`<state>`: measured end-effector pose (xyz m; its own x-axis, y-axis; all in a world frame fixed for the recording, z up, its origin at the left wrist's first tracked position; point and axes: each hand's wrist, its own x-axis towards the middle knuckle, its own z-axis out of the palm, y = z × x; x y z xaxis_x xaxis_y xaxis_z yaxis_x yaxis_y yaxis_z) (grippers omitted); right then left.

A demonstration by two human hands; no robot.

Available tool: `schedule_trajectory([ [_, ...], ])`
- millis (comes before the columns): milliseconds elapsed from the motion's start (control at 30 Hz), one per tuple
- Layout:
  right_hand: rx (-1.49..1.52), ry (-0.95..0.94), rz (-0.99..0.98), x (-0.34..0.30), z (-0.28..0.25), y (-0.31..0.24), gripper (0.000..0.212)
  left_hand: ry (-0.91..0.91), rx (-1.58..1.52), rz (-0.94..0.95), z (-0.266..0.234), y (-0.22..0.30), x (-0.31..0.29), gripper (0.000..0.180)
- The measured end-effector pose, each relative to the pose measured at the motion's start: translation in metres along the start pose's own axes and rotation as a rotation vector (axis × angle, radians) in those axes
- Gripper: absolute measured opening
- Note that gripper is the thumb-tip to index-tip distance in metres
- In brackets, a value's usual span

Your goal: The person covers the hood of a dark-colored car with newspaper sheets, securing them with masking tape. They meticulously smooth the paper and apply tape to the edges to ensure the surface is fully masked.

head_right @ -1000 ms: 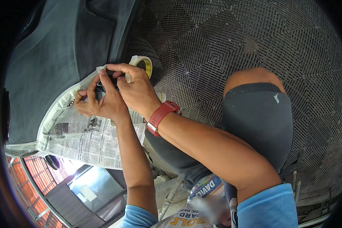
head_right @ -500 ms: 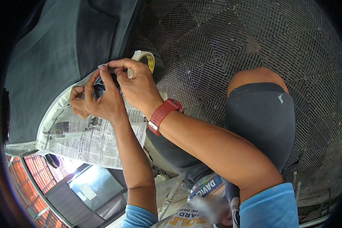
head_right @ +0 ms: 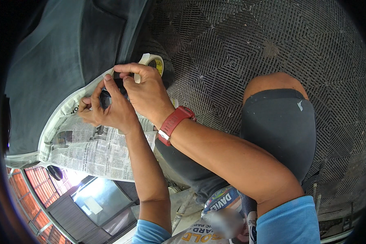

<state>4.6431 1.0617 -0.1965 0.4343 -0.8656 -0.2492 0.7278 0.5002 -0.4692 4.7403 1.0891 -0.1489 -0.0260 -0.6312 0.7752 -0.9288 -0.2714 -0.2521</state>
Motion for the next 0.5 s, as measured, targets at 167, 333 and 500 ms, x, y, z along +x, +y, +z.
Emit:
schedule_trajectory([
  [167, 0.001, -0.008, 0.002, -0.0005, 0.0004, 0.0009, 0.030, -0.002, 0.010, -0.025, -0.0001, -0.0003, -0.0058, 0.017],
  [333, 0.026, 0.019, -0.052, 0.0010, 0.0010, 0.0046, 0.030, 0.004, 0.009, -0.048, 0.0040, 0.0022, -0.0060, 0.016],
  [500, 0.015, 0.020, -0.099, 0.0016, 0.0014, 0.0075, 0.028, 0.043, 0.019, -0.096, 0.0080, 0.0031, -0.0062, 0.029],
])
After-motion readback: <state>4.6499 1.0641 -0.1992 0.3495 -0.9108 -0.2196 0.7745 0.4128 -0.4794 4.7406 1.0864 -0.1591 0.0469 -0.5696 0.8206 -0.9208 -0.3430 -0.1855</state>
